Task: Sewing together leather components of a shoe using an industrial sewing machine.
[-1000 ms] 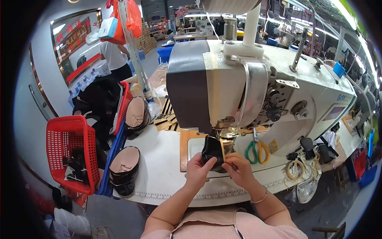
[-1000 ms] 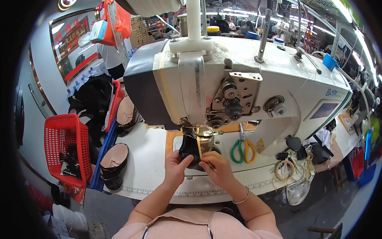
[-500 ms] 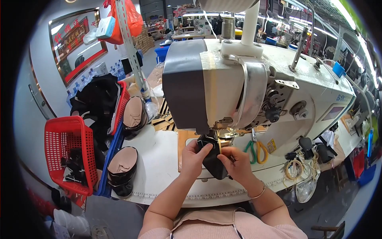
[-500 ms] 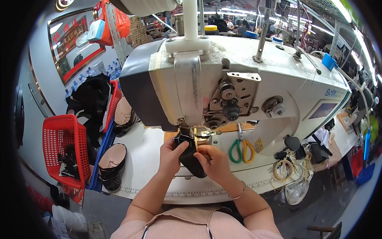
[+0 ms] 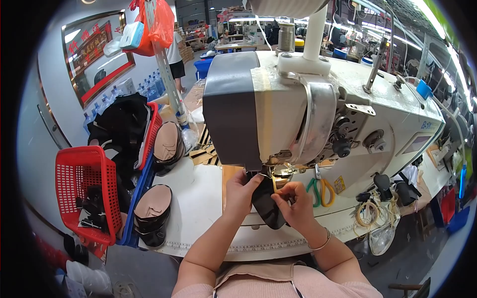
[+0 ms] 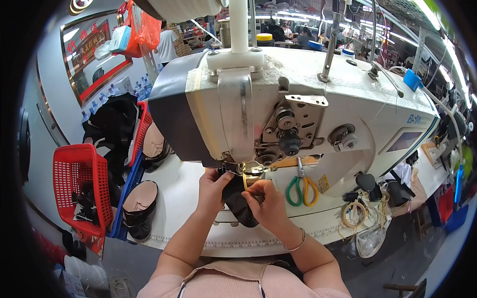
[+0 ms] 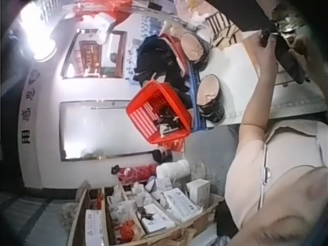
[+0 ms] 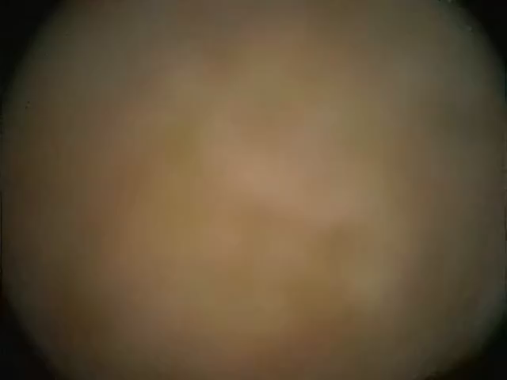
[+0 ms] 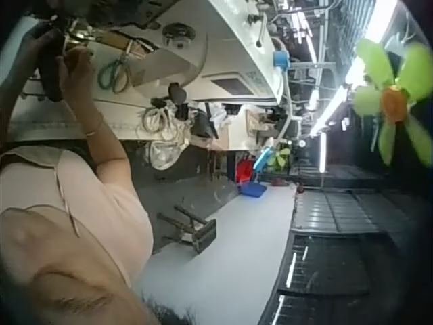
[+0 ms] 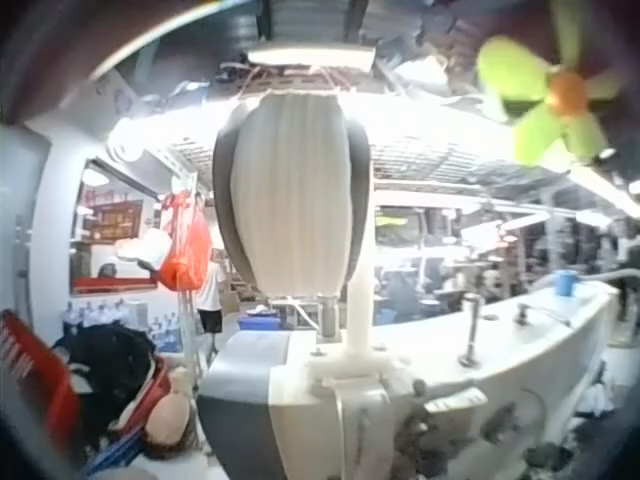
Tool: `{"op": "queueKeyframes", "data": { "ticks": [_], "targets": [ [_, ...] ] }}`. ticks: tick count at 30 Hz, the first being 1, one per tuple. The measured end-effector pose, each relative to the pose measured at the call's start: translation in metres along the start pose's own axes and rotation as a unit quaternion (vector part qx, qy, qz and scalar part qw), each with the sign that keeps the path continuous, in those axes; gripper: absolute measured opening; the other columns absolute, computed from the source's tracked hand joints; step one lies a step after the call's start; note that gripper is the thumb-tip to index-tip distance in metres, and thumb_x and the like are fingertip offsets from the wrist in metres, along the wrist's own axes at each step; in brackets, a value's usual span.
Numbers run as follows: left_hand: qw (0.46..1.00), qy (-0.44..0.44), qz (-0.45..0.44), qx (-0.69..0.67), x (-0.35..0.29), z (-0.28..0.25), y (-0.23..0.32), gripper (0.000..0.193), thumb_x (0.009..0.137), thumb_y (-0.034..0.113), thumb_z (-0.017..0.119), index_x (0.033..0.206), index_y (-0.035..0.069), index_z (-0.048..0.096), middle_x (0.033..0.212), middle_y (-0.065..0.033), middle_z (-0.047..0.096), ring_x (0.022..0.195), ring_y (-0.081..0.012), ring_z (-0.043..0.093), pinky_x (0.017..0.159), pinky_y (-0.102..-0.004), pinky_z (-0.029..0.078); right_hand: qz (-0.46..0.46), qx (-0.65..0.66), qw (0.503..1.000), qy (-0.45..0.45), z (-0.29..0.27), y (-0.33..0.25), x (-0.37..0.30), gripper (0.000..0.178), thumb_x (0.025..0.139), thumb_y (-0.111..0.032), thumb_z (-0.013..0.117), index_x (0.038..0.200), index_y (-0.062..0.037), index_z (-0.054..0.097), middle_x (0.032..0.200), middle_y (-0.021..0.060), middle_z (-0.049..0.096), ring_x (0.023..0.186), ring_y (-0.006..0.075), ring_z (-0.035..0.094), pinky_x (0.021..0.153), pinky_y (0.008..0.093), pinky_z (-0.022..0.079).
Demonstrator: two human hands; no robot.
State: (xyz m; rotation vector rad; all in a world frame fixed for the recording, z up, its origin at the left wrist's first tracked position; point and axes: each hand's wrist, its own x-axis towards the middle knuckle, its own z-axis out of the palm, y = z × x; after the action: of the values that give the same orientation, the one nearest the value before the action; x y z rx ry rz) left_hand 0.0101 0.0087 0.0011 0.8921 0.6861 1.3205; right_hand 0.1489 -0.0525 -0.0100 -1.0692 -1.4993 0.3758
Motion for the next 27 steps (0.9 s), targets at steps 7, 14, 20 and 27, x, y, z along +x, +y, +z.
{"op": "queueKeyframes", "data": {
  "ticks": [7, 14, 20, 27],
  "targets": [
    [1.000, 0.012, -0.002, -0.028, 0.013, -0.001, -0.004, 0.011, 0.080, -0.002, 0.058, 0.091, -0.001, 0.058, 0.086, -0.0057, 0.061, 0.076, -0.0107, 0.058, 0.069, -0.0218, 0.046, -0.148, -0.200, 0.966, 0.065, -0.008, -0.011, 0.004, 0.021, 0.074, -0.004, 0.071, 0.079, -0.0051, 0.051, 0.067, 0.0019, 0.057, 0.054, 0.0064, 0.050, 0.046, 0.0212, 0.040],
    [0.999, 0.005, -0.021, -0.043, 0.014, -0.001, -0.004, 0.014, 0.081, 0.000, 0.058, 0.095, 0.000, 0.057, 0.088, -0.0049, 0.060, 0.078, -0.0104, 0.057, 0.070, -0.0218, 0.045, -0.043, -0.126, 0.986, 0.102, -0.019, 0.007, -0.004, 0.018, 0.077, -0.007, 0.069, 0.086, -0.0065, 0.053, 0.071, -0.0004, 0.053, 0.056, 0.0069, 0.046, 0.049, 0.0197, 0.038],
    [0.997, -0.008, -0.021, -0.069, 0.016, -0.013, -0.011, 0.006, 0.085, 0.007, 0.056, 0.089, 0.002, 0.056, 0.083, -0.0027, 0.059, 0.071, -0.0088, 0.056, 0.063, -0.0203, 0.045, 0.087, 0.184, 0.966, 0.157, -0.020, 0.027, 0.012, 0.019, 0.084, -0.010, 0.061, 0.100, -0.0058, 0.051, 0.077, -0.0033, 0.051, 0.062, 0.0018, 0.042, 0.053, 0.0164, 0.034],
    [0.804, -0.030, 0.391, 0.448, 0.044, -0.048, -0.018, 0.033, 0.066, -0.005, 0.064, 0.097, 0.003, 0.057, 0.103, -0.0141, 0.055, 0.095, -0.0303, 0.055, 0.071, -0.0326, 0.049, 0.122, 0.206, 0.966, 0.096, -0.024, 0.027, 0.022, 0.013, 0.085, -0.010, 0.061, 0.097, -0.0077, 0.057, 0.074, -0.0040, 0.054, 0.055, 0.0019, 0.039, 0.049, 0.0169, 0.031]
  ]
}}
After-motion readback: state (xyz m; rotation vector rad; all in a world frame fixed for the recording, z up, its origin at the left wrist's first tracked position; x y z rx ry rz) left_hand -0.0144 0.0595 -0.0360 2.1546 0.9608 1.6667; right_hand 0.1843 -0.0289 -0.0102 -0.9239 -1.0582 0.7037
